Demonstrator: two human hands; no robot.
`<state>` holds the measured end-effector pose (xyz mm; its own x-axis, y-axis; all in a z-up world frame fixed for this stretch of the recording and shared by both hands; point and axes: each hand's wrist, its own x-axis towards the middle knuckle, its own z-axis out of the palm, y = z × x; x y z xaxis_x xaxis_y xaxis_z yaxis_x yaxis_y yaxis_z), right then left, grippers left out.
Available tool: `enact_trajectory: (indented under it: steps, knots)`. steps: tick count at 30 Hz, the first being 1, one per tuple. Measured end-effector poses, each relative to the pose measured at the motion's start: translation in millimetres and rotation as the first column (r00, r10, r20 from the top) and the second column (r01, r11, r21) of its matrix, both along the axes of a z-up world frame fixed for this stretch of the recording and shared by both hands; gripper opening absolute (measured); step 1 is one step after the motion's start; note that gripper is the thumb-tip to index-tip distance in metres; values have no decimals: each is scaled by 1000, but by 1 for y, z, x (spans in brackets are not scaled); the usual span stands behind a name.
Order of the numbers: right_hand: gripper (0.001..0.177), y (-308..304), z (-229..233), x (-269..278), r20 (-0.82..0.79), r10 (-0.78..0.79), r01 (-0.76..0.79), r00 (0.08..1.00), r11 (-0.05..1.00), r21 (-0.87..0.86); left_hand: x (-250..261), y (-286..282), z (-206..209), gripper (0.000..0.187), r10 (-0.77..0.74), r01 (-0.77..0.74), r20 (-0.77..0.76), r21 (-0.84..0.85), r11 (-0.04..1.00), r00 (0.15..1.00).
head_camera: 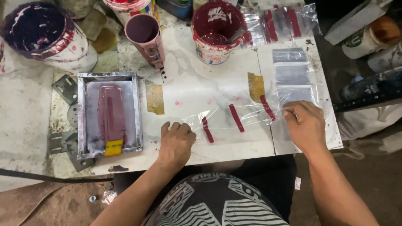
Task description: The person spreads a red viscous substance inside a rectangular metal tray using a yellow scraper. They then place the filled tray on the table and handle clear plastic bags, arranging them on the surface. Finally, they stir a container of red paint with a brush.
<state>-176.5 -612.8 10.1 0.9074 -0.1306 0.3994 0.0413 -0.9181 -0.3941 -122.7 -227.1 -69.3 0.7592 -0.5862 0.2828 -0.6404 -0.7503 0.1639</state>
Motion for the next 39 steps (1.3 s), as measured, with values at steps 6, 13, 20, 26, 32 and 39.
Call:
enact_trajectory:
  steps: [6,13,20,26,32,39]
  knots:
    - [5,-10,-7,4,-11,4,-5,1000,1000,-28,9,-9,15,9,-12,15,-53,57,998,999]
    - [6,-21,-5,11,68,186,-177,980,977,-118,28,-28,41,13,-116,109,102,72,991,988]
    - [6,-53,-3,10,68,96,-86,993,987,-138,67,-29,64,21,-97,113,221,-61,992,970]
    - [17,-102,4,26,185,95,-45,978,965,-258,89,-68,100,31,-141,210,386,-142,967,911]
    - [13,-169,3,54,264,4,95,965,928,-360,104,-141,135,23,-192,299,502,-140,944,843]
    - [5,-233,-9,92,275,-64,158,959,929,-334,132,-215,179,13,-313,314,550,97,945,774]
